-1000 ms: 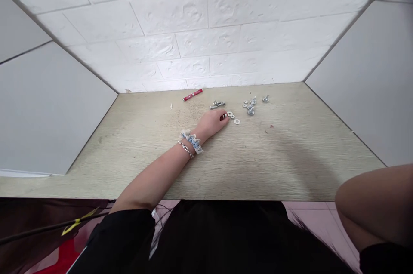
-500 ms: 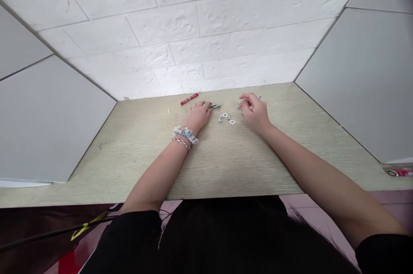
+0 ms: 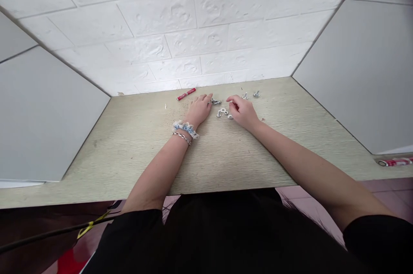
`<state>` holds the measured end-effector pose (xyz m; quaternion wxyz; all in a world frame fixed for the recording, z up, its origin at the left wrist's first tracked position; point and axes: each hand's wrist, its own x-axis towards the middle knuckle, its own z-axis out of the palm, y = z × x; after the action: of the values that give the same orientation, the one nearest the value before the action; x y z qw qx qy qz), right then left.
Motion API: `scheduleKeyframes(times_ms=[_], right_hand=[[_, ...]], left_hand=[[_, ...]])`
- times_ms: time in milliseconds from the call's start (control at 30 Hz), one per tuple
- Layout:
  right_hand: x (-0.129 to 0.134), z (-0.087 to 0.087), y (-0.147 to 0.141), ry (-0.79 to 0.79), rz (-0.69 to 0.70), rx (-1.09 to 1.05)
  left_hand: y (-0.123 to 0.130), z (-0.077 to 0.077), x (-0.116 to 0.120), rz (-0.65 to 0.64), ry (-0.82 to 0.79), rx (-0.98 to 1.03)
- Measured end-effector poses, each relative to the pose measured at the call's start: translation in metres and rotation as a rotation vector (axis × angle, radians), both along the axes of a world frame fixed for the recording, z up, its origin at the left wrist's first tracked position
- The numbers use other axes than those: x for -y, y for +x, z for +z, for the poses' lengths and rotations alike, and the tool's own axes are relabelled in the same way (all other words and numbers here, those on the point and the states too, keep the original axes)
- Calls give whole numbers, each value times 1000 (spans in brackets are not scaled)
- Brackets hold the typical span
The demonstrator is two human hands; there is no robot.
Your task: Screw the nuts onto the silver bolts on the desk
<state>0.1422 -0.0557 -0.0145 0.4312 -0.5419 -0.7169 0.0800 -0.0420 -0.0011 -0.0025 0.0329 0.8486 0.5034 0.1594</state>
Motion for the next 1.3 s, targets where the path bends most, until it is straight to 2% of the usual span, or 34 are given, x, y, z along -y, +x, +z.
scheduleKeyframes(times_ms=[100,300,533,600,700,767,833,933,1000,1167,1300], right_hand=[[1,1,-1,-7,19,3],[2,3,-2,-46,29,-26],[2,2,0,-54,40,-20],[2,3,0,-8,48,30],[7,5,-6,151,112,158],[14,7,-15,243,217,253],[21,7,-26,270,326,335],[28,6,-40,172,461,443],[30,5,-44,72,487,466],[25,5,-39,-136,408,445],[23,6,-35,-152,384,458]], left_hand=[[3,2,-1,-40,-9,-43],[7,5,-1,23,36,-45],[4,1,-3,50,74,-46],[3,0,-4,51,93,-46],[1,-1,-4,8,111,-21],[1,-1,-5,-33,99,-23],[1,-2,-6,-46,90,-52],[3,-5,-10,-14,116,-95],[4,-6,-11,12,124,-113],[3,-4,-6,111,127,-55],[1,-3,-2,102,145,-17]])
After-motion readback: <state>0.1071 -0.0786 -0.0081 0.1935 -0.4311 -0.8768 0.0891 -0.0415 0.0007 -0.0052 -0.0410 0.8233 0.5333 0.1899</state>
